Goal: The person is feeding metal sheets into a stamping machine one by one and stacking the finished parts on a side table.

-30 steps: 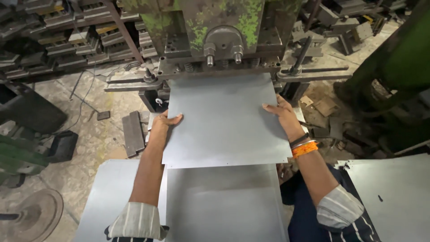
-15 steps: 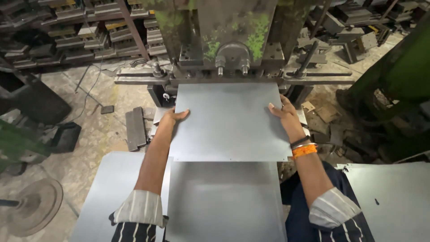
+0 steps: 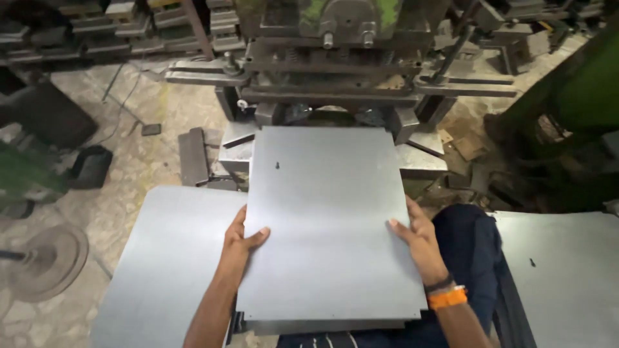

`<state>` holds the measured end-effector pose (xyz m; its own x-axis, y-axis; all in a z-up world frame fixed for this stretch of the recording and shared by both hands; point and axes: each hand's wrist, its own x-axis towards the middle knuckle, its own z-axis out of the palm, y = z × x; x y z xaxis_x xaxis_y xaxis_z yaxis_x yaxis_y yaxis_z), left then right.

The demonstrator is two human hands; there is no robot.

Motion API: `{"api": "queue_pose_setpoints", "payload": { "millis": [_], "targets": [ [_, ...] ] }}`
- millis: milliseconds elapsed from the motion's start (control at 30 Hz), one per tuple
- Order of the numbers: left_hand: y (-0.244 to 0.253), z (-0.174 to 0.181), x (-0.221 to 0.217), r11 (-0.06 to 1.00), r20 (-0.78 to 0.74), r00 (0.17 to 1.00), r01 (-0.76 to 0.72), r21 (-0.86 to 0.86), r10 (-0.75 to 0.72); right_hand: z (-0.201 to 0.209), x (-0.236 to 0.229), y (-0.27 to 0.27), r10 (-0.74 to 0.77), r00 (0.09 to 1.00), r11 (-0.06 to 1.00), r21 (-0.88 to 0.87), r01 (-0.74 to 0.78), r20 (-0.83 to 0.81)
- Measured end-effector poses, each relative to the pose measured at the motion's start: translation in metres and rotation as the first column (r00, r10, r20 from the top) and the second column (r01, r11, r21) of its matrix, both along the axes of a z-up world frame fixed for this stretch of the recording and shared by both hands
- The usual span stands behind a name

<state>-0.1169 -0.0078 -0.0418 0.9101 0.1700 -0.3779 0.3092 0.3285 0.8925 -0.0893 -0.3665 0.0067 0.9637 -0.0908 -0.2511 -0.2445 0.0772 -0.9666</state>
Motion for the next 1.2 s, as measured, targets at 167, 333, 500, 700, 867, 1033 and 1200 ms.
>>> {"api": "queue_pose_setpoints", "payload": {
  "millis": [167,333,500,700,867,1033,1200],
  "targets": [
    [0.013,-0.022,0.001,0.967,0.035,0.997,-0.078,0.244,0.071,-0.04,-0.005,-0.004,0.069,0.996,0.914,-0.403,-0.039,0.059],
    [0.023,0.006,0.0,0.722,0.327,0.913,-0.396,0.567,0.245,-0.023,0.007,0.034,0.288,0.883,0.453,-0.865,0.214,0.37],
    [0.047,-0.017,0.007,0.627,0.285,0.927,-0.376,0.682,0.245,-0.015,0.009,0.147,0.58,0.732,0.684,-0.702,-0.199,0.358],
    [0.118,-0.07,0.011,-0.057,0.245,0.969,-0.245,0.968,-0.015,-0.044,0.021,0.287,0.907,0.333,0.367,-0.875,-0.317,0.259],
    [0.235,-0.144,-0.013,-0.137,-0.036,0.963,0.075,0.988,0.265,-0.112,0.026,0.346,0.98,0.195,0.094,-0.944,-0.315,0.033],
    [0.356,-0.175,-0.001,0.142,-0.308,0.826,0.273,0.951,0.472,-0.136,0.024,0.352,0.975,0.16,-0.094,-0.936,-0.338,-0.155],
    [0.394,-0.135,-0.01,0.256,-0.263,0.838,0.153,0.955,0.479,-0.068,0.009,0.338,0.99,0.133,0.035,-0.856,-0.516,-0.04]
  ]
}}
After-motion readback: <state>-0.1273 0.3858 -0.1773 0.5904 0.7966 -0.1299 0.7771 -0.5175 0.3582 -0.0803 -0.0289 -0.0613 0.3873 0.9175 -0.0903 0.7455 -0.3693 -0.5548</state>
